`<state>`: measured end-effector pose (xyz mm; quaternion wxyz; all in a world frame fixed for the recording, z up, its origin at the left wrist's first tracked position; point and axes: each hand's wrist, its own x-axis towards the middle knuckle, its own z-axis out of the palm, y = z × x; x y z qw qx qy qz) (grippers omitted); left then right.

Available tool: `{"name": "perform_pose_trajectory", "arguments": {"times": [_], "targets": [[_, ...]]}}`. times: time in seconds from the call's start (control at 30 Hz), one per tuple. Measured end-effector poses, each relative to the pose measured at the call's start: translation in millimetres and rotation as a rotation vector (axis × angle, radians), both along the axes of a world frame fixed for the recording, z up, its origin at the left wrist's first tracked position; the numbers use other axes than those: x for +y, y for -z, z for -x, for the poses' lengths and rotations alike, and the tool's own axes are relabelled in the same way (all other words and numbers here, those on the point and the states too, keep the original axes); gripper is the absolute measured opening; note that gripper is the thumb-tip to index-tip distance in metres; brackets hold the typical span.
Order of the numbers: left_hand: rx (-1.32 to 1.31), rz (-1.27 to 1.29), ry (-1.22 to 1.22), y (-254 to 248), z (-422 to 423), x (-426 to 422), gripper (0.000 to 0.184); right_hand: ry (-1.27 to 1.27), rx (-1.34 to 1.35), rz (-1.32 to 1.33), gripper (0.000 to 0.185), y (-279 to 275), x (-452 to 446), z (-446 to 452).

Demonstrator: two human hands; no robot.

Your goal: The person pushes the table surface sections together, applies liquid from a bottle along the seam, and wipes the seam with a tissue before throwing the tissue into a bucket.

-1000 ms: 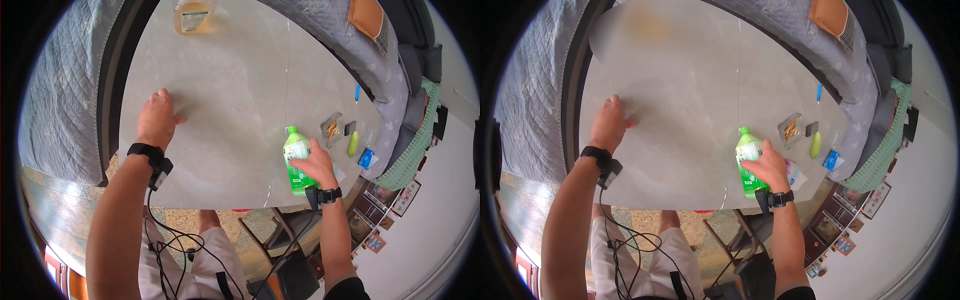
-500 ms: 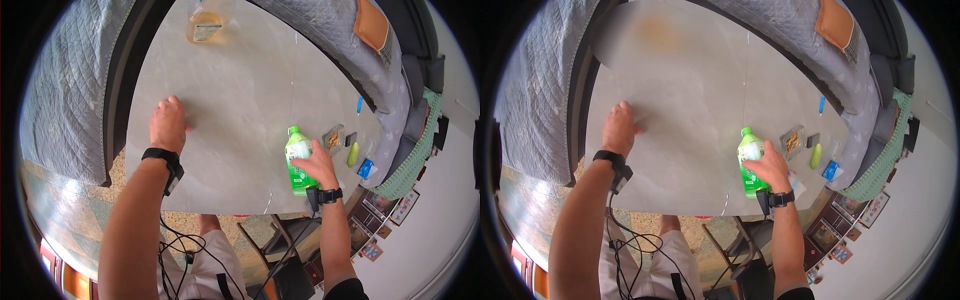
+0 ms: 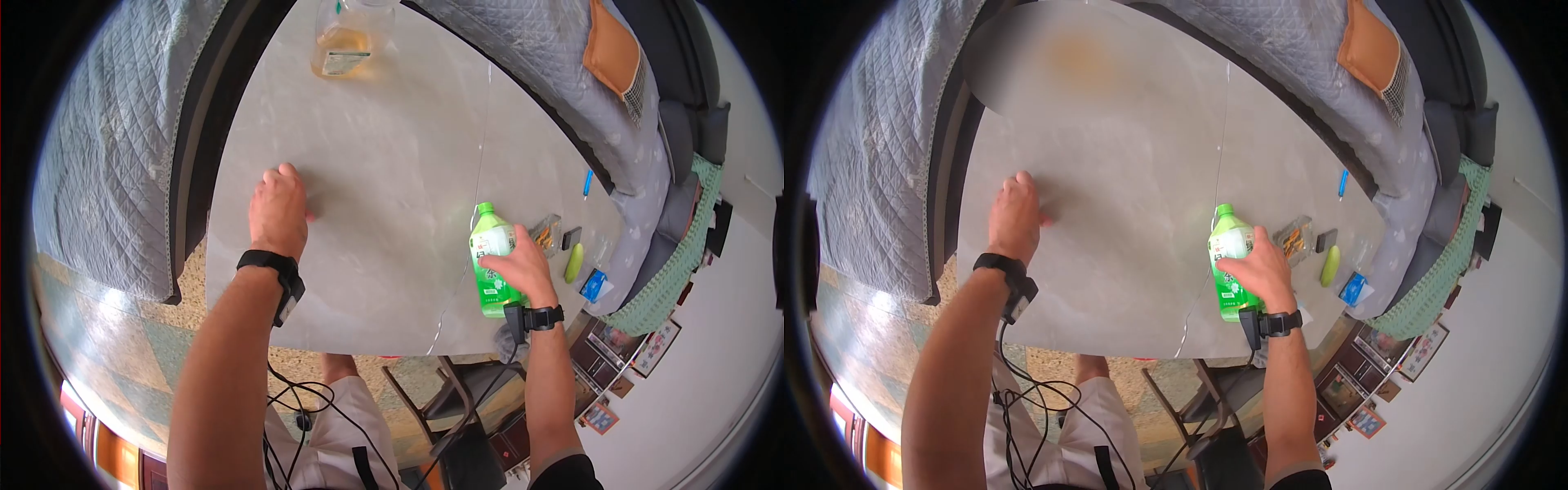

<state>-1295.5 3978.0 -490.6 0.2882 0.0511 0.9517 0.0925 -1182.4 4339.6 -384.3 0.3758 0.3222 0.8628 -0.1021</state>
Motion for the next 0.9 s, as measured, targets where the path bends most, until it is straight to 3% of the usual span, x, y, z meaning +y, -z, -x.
{"name": "perform_pose_trajectory", "arguments": {"times": [0.9], "targets": [[0.020,0.015,0.014,-3,-2,1,0.048,-0.027,-0.008,-0.019,0.082,3,12,67]]}}
